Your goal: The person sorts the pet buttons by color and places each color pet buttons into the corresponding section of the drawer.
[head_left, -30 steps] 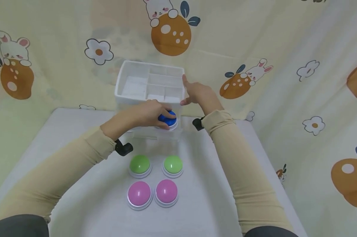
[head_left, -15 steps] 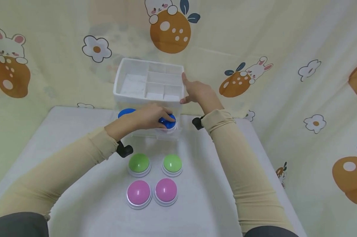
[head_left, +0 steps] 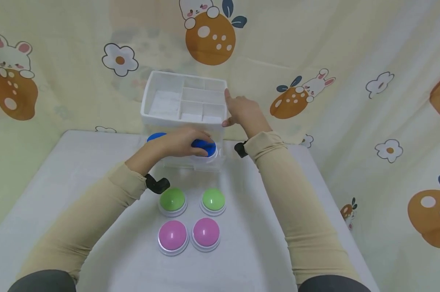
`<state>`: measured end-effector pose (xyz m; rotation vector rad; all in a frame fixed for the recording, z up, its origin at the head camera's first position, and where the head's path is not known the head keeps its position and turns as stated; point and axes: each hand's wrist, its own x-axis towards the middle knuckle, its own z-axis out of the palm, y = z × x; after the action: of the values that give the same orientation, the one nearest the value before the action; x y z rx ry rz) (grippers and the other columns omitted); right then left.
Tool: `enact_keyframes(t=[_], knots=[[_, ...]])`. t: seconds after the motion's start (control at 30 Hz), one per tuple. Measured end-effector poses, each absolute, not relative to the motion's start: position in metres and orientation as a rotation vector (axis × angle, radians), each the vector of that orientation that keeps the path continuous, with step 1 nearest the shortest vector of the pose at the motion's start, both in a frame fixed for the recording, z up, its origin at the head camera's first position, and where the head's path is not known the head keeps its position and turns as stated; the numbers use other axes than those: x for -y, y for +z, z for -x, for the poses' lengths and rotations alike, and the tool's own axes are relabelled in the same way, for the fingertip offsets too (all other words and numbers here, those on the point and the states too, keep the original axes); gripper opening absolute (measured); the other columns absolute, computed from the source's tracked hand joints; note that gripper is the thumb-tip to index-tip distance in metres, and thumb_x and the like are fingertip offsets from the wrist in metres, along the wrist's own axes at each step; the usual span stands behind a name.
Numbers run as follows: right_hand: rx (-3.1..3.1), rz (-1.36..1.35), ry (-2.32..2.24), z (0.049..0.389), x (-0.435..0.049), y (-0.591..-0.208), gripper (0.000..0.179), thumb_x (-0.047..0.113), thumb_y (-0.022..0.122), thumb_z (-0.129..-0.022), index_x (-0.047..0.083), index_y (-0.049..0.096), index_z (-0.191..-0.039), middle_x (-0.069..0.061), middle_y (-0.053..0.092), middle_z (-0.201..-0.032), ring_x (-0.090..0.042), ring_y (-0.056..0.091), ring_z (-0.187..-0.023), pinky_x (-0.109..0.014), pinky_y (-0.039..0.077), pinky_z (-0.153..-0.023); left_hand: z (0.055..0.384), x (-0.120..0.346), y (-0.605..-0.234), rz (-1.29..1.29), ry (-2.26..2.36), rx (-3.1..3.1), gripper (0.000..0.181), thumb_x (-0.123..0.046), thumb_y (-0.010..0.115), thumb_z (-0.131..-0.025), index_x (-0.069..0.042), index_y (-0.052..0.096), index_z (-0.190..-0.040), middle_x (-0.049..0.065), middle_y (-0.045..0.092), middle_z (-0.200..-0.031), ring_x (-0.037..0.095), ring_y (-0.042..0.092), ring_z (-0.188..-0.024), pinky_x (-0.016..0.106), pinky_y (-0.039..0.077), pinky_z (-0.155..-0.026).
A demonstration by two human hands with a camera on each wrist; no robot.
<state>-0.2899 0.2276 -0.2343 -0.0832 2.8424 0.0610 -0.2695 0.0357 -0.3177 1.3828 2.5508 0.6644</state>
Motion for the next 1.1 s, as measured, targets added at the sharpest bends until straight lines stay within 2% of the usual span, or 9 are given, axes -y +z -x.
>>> enact_keyframes(t=[0.13,0.27,0.37,0.43,0.5,0.57,0.7,0.87,1.1], knots=[[-2.879,0.1,0.124,0.29,-0.219,-0.234,0.103,0.037,0.07,-0.084,0.011,-0.002,-0.153,-0.023,0.032,-0.15,-0.038,0.032,-0.137,-0.054,0.032,-0.111,0.248,-0.015,-0.312,-1.318,0.917,-2.741,0.038,-0.028,0.063,-0.091,-0.013,0.062,-0.126,0.005,0.061,-0.13,0.022,0.052,-0.125,0.04,0.042,-0.106],[-2.872,0.105,0.199,0.291,-0.216,-0.231,0.104,0.038,0.072,-0.082,0.009,0.002,-0.153,-0.023,0.026,-0.153,-0.038,0.024,-0.141,-0.056,0.026,-0.113,0.225,0.012,-0.316,-1.308,1.544,-3.035,0.038,-0.028,0.064,-0.091,-0.01,0.062,-0.124,0.007,0.059,-0.13,0.023,0.051,-0.125,0.039,0.042,-0.106],[-2.844,0.137,0.241,0.294,-0.217,-0.227,0.105,0.04,0.072,-0.082,0.006,0.002,-0.153,-0.022,0.01,-0.158,-0.039,0.006,-0.146,-0.059,0.014,-0.116,0.217,0.035,-0.332,-1.158,2.018,-3.134,0.06,-0.043,0.064,-0.087,-0.007,0.052,-0.134,0.01,0.05,-0.14,0.023,0.042,-0.133,0.04,0.034,-0.112],[-2.833,0.159,0.246,0.296,-0.218,-0.225,0.105,0.041,0.071,-0.082,0.005,0.003,-0.153,-0.02,0.001,-0.159,-0.039,-0.003,-0.147,-0.06,0.007,-0.116,0.216,0.049,-0.347,-0.973,2.163,-3.099,0.082,-0.056,0.065,-0.081,-0.011,0.038,-0.144,0.005,0.037,-0.151,0.019,0.03,-0.141,0.043,0.024,-0.117],[-2.812,0.169,0.249,0.298,-0.219,-0.223,0.105,0.043,0.071,-0.082,0.006,0.001,-0.152,-0.018,-0.006,-0.159,-0.039,-0.009,-0.146,-0.061,0.003,-0.115,0.217,0.059,-0.363,-0.779,2.152,-3.025,0.1,-0.061,0.068,-0.075,-0.018,0.02,-0.152,0.0,0.019,-0.158,0.016,0.015,-0.146,0.049,0.014,-0.119],[-2.803,0.17,0.23,0.299,-0.22,-0.222,0.106,0.043,0.07,-0.082,0.007,0.001,-0.153,-0.017,-0.01,-0.159,-0.039,-0.012,-0.145,-0.062,0.0,-0.115,0.219,0.066,-0.378,-0.604,2.069,-2.943,0.114,-0.055,0.075,-0.071,-0.027,0.003,-0.154,-0.005,0.003,-0.161,0.014,0.003,-0.148,0.056,0.008,-0.118],[-2.798,0.175,0.215,0.301,-0.222,-0.223,0.106,0.044,0.07,-0.082,0.008,-0.001,-0.153,-0.016,-0.012,-0.159,-0.039,-0.015,-0.145,-0.061,-0.003,-0.115,0.227,0.07,-0.4,-0.383,1.883,-2.858,0.127,-0.041,0.083,-0.067,-0.035,-0.014,-0.15,-0.012,-0.013,-0.159,0.021,-0.01,-0.148,0.064,0.005,-0.114],[-2.799,0.189,0.259,0.303,-0.222,-0.227,0.107,0.043,0.069,-0.083,0.005,-0.003,-0.152,-0.019,-0.013,-0.158,-0.039,-0.016,-0.145,-0.058,-0.003,-0.116,0.234,0.068,-0.412,-0.325,1.787,-2.836,0.129,-0.042,0.084,-0.066,-0.028,-0.012,-0.151,-0.008,-0.015,-0.159,0.033,-0.013,-0.146,0.061,-0.001,-0.115],[-2.79,0.146,0.226,0.3,-0.22,-0.227,0.107,0.039,0.069,-0.084,0.004,-0.007,-0.151,-0.02,-0.019,-0.156,-0.038,-0.018,-0.144,-0.055,-0.005,-0.117,0.237,0.063,-0.416,-0.26,1.764,-2.857,0.127,-0.047,0.083,-0.065,-0.025,-0.006,-0.153,-0.004,-0.01,-0.16,0.033,-0.006,-0.147,0.057,-0.001,-0.117]])
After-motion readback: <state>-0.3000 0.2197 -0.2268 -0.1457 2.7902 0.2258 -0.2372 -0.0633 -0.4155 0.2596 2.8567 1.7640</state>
